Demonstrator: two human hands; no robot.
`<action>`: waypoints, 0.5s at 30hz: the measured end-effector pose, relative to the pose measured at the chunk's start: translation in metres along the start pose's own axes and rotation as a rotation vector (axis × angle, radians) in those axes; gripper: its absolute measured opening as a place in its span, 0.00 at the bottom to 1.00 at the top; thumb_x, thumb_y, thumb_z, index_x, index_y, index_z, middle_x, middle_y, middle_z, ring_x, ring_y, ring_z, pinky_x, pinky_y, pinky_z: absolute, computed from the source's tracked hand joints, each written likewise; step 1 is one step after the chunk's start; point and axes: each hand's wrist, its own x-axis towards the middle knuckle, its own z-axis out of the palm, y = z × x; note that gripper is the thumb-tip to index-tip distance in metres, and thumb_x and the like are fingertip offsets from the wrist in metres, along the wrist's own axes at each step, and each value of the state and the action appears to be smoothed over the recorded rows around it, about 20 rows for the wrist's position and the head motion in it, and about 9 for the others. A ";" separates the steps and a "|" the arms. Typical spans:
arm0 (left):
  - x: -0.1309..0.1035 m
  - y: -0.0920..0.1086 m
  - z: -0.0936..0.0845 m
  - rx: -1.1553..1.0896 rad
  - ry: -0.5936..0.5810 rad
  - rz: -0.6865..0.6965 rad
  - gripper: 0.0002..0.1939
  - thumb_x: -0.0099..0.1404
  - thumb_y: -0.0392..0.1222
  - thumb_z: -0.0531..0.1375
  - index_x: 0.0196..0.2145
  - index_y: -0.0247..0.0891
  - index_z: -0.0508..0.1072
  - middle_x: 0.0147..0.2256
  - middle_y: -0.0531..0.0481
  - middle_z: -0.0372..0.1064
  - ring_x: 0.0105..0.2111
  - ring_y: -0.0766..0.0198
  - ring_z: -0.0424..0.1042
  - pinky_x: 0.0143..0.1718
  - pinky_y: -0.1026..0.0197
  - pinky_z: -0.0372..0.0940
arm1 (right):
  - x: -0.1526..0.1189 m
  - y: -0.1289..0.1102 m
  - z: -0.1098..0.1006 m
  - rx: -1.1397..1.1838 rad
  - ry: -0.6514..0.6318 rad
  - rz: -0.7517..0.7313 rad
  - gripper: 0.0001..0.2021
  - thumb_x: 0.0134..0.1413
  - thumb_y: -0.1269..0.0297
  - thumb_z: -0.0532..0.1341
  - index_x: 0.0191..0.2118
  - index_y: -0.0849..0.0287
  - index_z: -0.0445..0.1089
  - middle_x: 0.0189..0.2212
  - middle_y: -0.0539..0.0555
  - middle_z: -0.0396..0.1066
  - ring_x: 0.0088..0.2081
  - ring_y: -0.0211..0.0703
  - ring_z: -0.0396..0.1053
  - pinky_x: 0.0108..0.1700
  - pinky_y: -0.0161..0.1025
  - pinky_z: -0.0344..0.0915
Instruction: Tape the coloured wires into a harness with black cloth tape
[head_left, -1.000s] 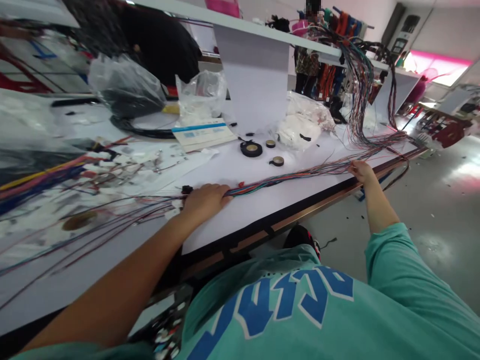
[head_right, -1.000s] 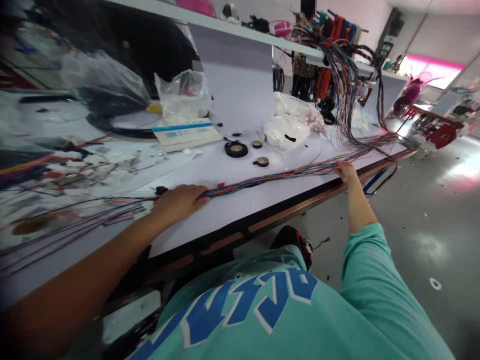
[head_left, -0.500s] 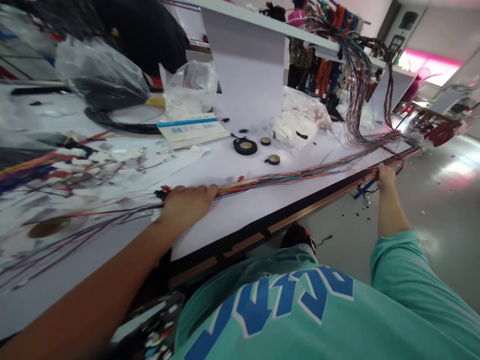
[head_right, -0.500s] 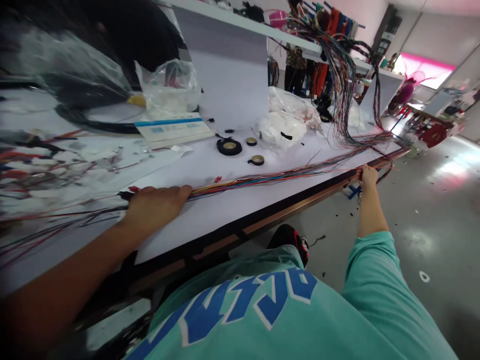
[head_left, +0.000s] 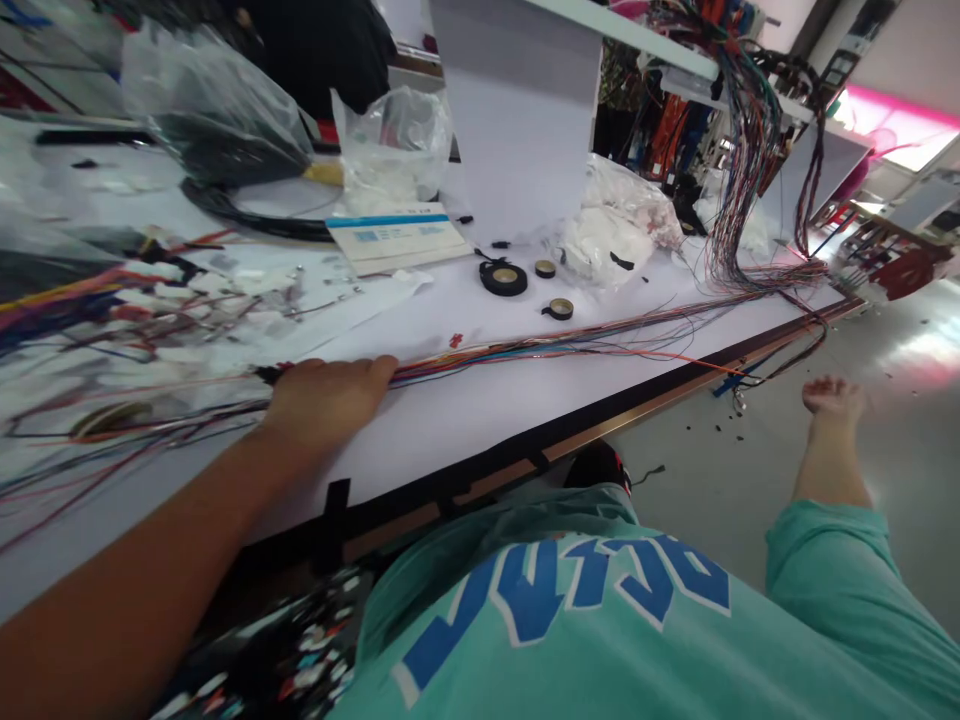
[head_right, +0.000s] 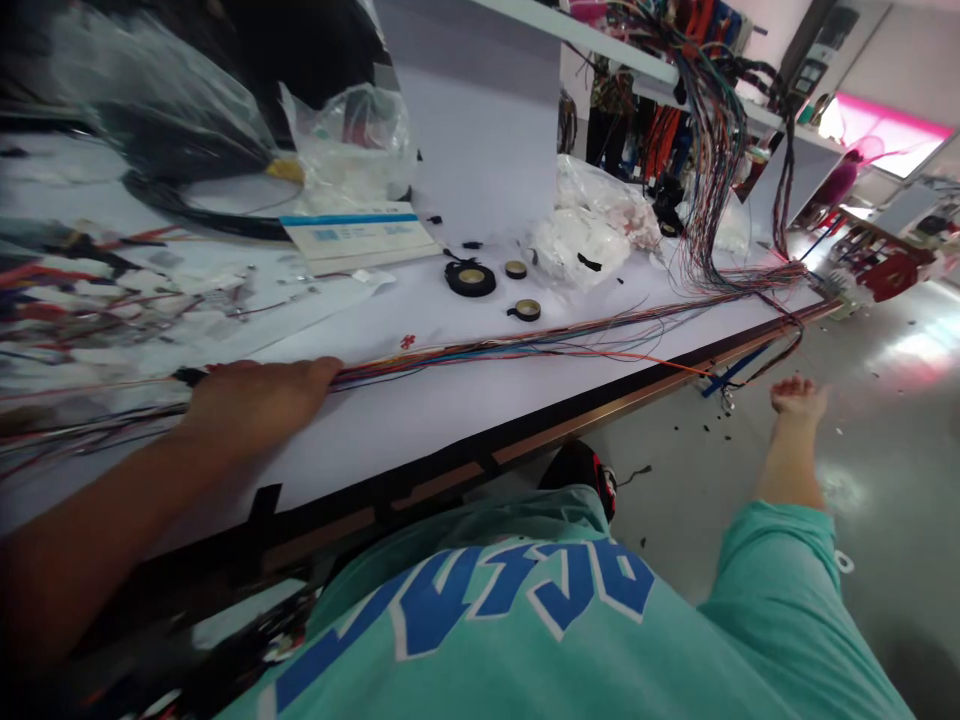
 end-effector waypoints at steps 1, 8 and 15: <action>0.000 -0.001 -0.002 0.002 -0.014 -0.004 0.21 0.61 0.31 0.39 0.45 0.28 0.66 0.35 0.35 0.72 0.37 0.51 0.72 0.34 0.55 0.61 | -0.004 0.005 0.011 0.036 0.018 0.039 0.18 0.59 0.57 0.40 0.19 0.53 0.49 0.16 0.48 0.53 0.16 0.36 0.57 0.21 0.37 0.65; -0.012 -0.021 -0.005 0.081 -0.011 -0.162 0.22 0.62 0.34 0.39 0.44 0.30 0.68 0.35 0.36 0.73 0.38 0.49 0.72 0.33 0.56 0.61 | -0.042 0.019 0.095 0.184 -0.273 0.211 0.06 0.50 0.70 0.56 0.24 0.55 0.64 0.21 0.46 0.68 0.24 0.32 0.68 0.29 0.31 0.68; -0.044 -0.066 0.036 -0.001 0.019 -0.344 0.25 0.62 0.35 0.37 0.44 0.25 0.69 0.37 0.31 0.71 0.40 0.44 0.71 0.34 0.51 0.61 | -0.070 0.020 0.123 0.110 -0.416 0.149 0.16 0.60 0.71 0.49 0.22 0.59 0.65 0.22 0.49 0.69 0.21 0.28 0.66 0.26 0.26 0.66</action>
